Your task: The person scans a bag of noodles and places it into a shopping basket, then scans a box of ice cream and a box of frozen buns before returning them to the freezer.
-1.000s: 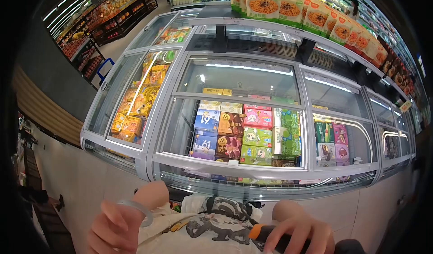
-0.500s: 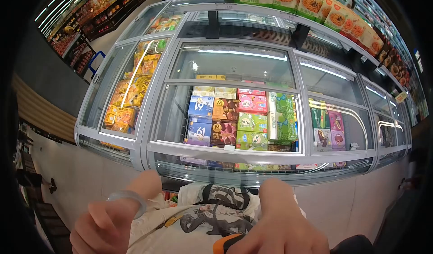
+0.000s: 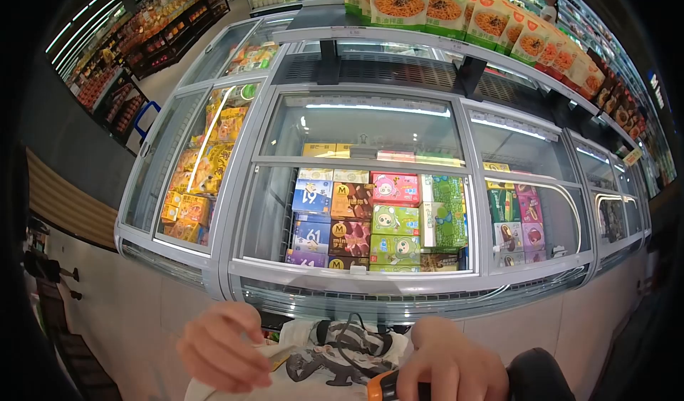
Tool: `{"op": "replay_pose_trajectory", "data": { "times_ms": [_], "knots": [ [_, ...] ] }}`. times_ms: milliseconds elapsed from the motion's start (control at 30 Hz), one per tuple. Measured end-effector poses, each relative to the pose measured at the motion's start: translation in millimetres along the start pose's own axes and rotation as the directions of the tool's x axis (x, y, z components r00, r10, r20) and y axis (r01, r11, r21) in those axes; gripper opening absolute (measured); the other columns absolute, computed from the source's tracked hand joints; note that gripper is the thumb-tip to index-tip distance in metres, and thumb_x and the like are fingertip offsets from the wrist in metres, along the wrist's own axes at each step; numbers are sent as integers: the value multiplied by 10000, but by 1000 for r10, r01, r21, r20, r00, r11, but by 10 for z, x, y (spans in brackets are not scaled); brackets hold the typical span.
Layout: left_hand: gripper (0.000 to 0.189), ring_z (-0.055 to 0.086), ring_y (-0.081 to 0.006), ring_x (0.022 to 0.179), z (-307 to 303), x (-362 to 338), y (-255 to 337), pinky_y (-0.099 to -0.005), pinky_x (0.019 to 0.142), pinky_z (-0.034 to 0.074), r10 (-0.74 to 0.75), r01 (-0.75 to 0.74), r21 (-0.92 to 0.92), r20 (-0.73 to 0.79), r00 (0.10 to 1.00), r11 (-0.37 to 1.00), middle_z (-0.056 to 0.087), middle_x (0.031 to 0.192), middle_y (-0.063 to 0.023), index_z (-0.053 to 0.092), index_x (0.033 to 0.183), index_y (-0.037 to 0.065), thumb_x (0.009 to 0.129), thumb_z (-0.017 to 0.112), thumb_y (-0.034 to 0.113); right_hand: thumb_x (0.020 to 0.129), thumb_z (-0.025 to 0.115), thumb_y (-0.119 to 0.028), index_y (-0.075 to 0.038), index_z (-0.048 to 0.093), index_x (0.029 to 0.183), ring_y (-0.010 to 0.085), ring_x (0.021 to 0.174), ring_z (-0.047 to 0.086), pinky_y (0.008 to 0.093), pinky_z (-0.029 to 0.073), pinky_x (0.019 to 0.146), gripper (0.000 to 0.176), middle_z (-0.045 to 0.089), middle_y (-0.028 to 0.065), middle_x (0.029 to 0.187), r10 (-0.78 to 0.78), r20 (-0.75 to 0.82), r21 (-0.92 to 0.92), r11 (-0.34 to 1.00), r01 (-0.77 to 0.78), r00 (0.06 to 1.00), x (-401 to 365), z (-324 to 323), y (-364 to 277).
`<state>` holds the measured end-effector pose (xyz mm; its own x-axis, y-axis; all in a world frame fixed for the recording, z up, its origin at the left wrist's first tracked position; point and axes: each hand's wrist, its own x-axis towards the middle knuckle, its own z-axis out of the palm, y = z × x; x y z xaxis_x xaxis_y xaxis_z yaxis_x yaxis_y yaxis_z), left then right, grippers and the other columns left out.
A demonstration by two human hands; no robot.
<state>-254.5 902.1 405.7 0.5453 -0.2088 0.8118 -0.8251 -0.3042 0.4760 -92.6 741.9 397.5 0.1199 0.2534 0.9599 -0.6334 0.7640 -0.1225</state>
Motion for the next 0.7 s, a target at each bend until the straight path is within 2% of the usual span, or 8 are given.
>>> {"op": "replay_pose_trajectory", "data": {
  "times_ms": [67, 133, 333, 433, 467, 567, 600, 700],
  "knots": [
    [47, 549, -199, 738, 36, -214, -466, -322, 645, 420, -316, 312, -75, -44, 948, 947, 588, 839, -101, 549, 764, 54, 774, 517, 86, 665, 591, -40, -96, 523, 776, 188, 855, 487, 424, 376, 712, 142, 511, 63, 847, 28, -184, -40, 999, -36, 983, -410, -129, -282],
    [83, 538, -207, 707, 77, -490, -1119, -309, 618, 419, -695, 693, -56, -24, 719, 719, 564, 759, -109, 548, 770, 42, 788, 498, 107, 655, 614, -15, -97, 523, 803, 189, 818, 499, 431, 344, 706, 192, 534, 68, 796, 81, -422, -52, 992, -114, 903, -753, -240, -501],
    [209, 554, -168, 704, 126, -2338, -3338, -292, 630, 439, -942, 995, -76, 326, 82, 61, 582, 745, -97, 558, 842, 6, 801, 463, 188, 636, 526, -15, -146, 402, 936, 117, 654, 470, 354, 327, 711, 351, 448, 24, 744, 66, -637, 150, 988, 40, 768, -1448, -606, -814],
    [246, 582, -208, 774, 279, -2825, -4162, -321, 664, 447, -987, 927, 346, 112, 111, 144, 603, 827, -145, 568, 894, 11, 781, 479, 211, 675, 497, -13, -138, 391, 980, 109, 629, 462, 296, 398, 628, 347, 440, 33, 720, -129, -735, 19, 978, 210, 666, -1569, -719, -934],
    [286, 566, -299, 870, 277, -2843, -4434, -352, 741, 435, -991, 983, 182, 133, 13, 37, 591, 909, -191, 572, 936, 14, 770, 463, 220, 678, 493, -5, -132, 388, 997, 107, 611, 457, 278, 414, 604, 359, 435, 35, 705, -180, -728, -20, 970, 243, 661, -1564, -797, -941],
    [300, 529, -357, 910, 250, -2961, -5136, -393, 781, 418, -925, 973, 188, -329, 187, 130, 563, 968, -215, 559, 967, 22, 766, 440, 209, 715, 467, -18, -111, 379, 1084, 95, 562, 427, 239, 436, 573, 391, 404, 31, 654, -282, -727, -86, 942, 325, 626, -1635, -1044, -1012],
    [332, 502, -363, 947, 159, -2988, -5479, -420, 810, 401, -979, 897, 442, -183, 92, 1, 531, 1008, -240, 540, 999, 28, 747, 452, 226, 700, 522, -21, -86, 446, 1017, 98, 580, 473, 236, 459, 578, 332, 473, 31, 668, -208, -760, -44, 962, 270, 616, -1532, -1155, -1015],
    [353, 475, -368, 988, 18, -2822, -5722, -439, 830, 385, -883, 922, 386, -446, 145, -44, 474, 1103, -239, 526, 1011, 19, 738, 467, 236, 613, 606, 13, -32, 472, 997, 87, 464, 453, 196, 471, 478, 409, 482, 31, 576, -140, -796, -18, 978, 209, 588, -1613, -1422, -1099]
  ]
}}
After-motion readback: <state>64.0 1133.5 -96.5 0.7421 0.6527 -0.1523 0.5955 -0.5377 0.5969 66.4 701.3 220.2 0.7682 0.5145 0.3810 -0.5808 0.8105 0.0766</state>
